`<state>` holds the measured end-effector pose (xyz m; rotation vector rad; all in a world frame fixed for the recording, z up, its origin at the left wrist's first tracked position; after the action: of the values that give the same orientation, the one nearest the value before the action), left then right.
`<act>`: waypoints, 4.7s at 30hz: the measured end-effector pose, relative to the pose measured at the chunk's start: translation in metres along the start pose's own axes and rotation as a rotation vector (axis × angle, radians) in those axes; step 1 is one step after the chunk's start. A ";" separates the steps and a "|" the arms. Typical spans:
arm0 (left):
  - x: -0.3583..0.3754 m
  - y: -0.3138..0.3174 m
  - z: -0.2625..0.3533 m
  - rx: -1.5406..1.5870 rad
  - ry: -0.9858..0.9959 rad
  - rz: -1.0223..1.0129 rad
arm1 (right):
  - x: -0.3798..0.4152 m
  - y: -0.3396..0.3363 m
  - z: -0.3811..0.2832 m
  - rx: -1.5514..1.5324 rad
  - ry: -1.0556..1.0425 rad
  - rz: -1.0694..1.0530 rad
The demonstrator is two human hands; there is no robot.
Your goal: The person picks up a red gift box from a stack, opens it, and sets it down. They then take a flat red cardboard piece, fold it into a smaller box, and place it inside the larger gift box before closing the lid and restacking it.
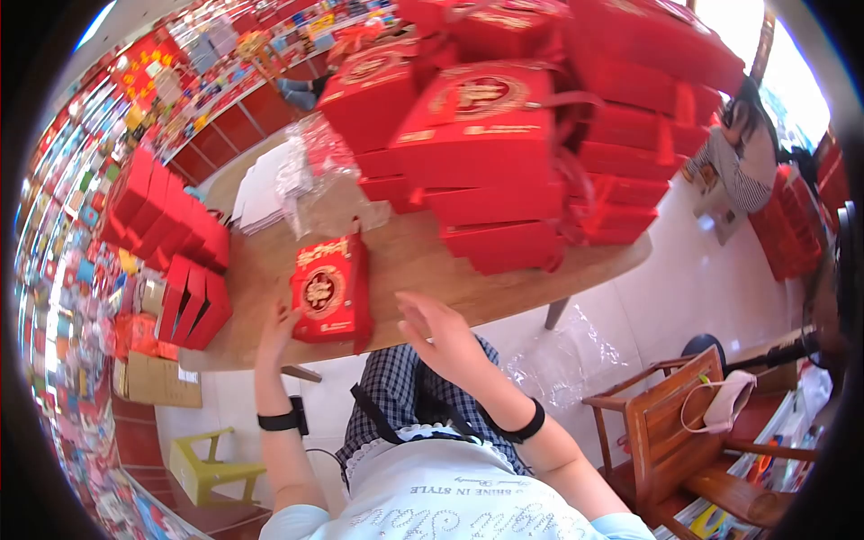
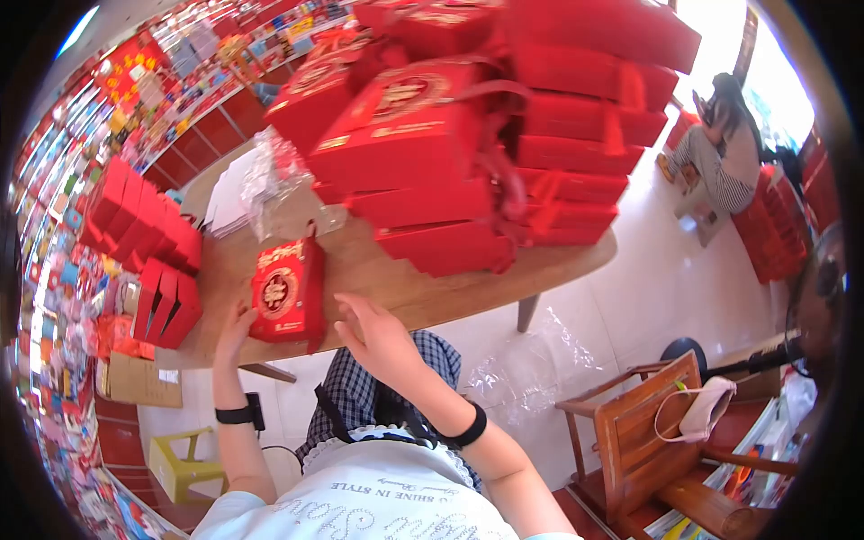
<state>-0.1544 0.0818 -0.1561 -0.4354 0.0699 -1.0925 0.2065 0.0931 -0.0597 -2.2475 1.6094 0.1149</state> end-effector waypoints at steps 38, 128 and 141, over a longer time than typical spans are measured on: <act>0.060 0.152 0.105 -0.471 0.671 -0.358 | 0.006 0.040 -0.029 0.987 -0.270 0.602; -0.227 0.036 0.077 0.153 0.369 0.377 | -0.279 0.108 0.153 0.838 0.484 0.647; -0.102 -0.014 0.086 0.541 0.178 -0.102 | -0.199 0.166 0.085 0.847 0.484 0.248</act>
<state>-0.1905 0.1917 -0.0883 0.1460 -0.0915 -1.1960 -0.0026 0.2549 -0.1250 -1.4635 1.6971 -0.9305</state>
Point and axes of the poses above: each hand's wrist, its own x-axis away from the middle knuckle, its own y-axis out of the palm, z = x × y, the point moved 10 cm from there along -x, towards the middle knuckle, and after that the axes turned 5 degrees about x, right-handed, at the moved point
